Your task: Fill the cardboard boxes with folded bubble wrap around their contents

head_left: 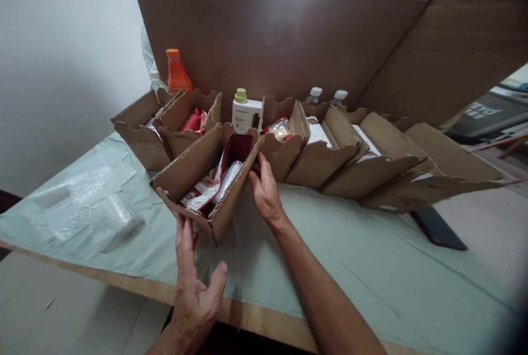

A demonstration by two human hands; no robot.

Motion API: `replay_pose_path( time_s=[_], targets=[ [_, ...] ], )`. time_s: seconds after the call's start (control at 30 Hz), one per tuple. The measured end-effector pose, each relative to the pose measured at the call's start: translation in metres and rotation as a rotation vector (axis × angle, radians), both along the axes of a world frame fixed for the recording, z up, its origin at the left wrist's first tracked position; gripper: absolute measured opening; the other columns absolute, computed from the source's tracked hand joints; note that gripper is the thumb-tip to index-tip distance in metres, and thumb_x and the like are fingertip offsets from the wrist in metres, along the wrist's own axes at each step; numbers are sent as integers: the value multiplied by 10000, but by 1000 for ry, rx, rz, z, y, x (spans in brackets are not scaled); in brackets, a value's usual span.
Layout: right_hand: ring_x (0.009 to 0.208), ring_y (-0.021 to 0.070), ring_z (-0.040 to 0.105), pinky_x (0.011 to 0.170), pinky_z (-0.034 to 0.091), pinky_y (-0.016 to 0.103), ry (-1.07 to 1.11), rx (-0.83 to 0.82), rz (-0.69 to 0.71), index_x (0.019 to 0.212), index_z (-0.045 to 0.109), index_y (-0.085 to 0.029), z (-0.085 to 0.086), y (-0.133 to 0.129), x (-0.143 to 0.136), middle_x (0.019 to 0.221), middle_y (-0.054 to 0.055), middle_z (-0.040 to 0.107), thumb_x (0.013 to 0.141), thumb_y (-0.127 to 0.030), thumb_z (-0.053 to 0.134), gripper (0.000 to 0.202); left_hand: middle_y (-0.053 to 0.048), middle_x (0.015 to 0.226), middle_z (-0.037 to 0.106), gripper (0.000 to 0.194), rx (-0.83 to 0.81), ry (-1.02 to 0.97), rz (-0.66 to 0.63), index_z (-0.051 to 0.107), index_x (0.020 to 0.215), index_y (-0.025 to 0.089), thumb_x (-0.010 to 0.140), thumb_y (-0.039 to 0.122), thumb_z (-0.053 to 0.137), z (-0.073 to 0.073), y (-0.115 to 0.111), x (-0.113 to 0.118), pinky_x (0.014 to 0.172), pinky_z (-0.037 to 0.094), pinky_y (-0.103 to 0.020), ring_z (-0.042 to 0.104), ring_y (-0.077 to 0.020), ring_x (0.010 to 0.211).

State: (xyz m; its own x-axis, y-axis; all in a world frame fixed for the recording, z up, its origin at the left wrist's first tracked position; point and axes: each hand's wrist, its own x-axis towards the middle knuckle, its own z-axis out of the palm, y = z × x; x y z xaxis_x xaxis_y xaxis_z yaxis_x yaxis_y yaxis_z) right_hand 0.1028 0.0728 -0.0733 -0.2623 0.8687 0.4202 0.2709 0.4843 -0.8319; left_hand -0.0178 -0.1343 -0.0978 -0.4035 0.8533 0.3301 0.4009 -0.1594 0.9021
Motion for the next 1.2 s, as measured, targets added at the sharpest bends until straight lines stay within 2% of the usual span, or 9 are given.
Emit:
replay_pose_path(
  time_s=[0.2,0.37,0.47,0.57,0.73,0.83,0.93,1.07,1.2],
  targets=[
    [1570,217,314,1306,246,453,73,60,-40,1600,398,-251,-7,-9,-17,1665,71,402,1037,-631,314,684,-68,1774,67,912,17,40,-24,78,1672,382,943,188,590,-11,8,1,1235,398,-583,133,-328,1633],
    [1445,253,504,1236,358,424,129,-116,-35,1434,592,-211,-37,-10,-8,1530,112,577,1005,-696,315,704,-77,1774,67,902,1,62,-70,84,1667,396,943,188,579,-8,31,8,1222,395,-601,126,-341,1632],
    [1243,260,652,1099,489,416,127,-213,-99,1298,664,-198,-60,-8,-3,1311,133,717,1010,-660,333,637,-114,1763,130,918,5,94,-125,111,1667,365,912,179,600,-5,60,5,1233,361,-614,177,-343,1622],
    [1161,260,668,988,547,410,152,-257,-193,1271,644,-184,-74,-4,-3,1252,141,719,1007,-609,350,580,-146,1754,167,917,13,112,-168,151,1665,304,883,183,614,-3,98,-2,1261,315,-592,201,-332,1618],
    [1124,247,665,918,565,387,192,-272,-254,1216,634,-187,-78,-5,-5,1258,140,688,980,-540,409,480,-193,1722,255,903,45,179,-173,247,1638,159,806,155,600,-8,165,-11,1310,222,-539,214,-325,1614],
    [1088,238,682,918,563,386,209,-267,-247,1215,634,-187,-76,-7,-5,1230,130,696,973,-521,421,464,-201,1691,333,896,8,189,-165,284,1624,133,776,133,575,-15,182,-12,1293,283,-530,332,-331,1571],
    [1026,233,699,888,569,389,224,-267,-244,1194,643,-193,-76,-7,-4,1161,116,717,974,-517,421,451,-208,1644,418,856,-31,233,-224,343,1600,129,779,154,585,-22,165,-17,1239,380,-551,438,-346,1510],
    [949,231,709,845,574,393,228,-256,-198,1066,670,-209,-71,-11,-4,1031,88,750,938,-484,465,365,-180,1615,471,672,-28,447,-310,459,1528,187,867,203,583,-29,102,-37,1209,399,-614,418,-358,1520],
    [896,197,713,851,576,359,204,-222,-58,1071,679,-209,-36,-18,-17,991,67,765,919,-420,527,301,-150,1568,526,478,27,540,-200,551,1425,256,952,190,552,-38,42,-65,1143,478,-602,432,-346,1510]
  ],
)
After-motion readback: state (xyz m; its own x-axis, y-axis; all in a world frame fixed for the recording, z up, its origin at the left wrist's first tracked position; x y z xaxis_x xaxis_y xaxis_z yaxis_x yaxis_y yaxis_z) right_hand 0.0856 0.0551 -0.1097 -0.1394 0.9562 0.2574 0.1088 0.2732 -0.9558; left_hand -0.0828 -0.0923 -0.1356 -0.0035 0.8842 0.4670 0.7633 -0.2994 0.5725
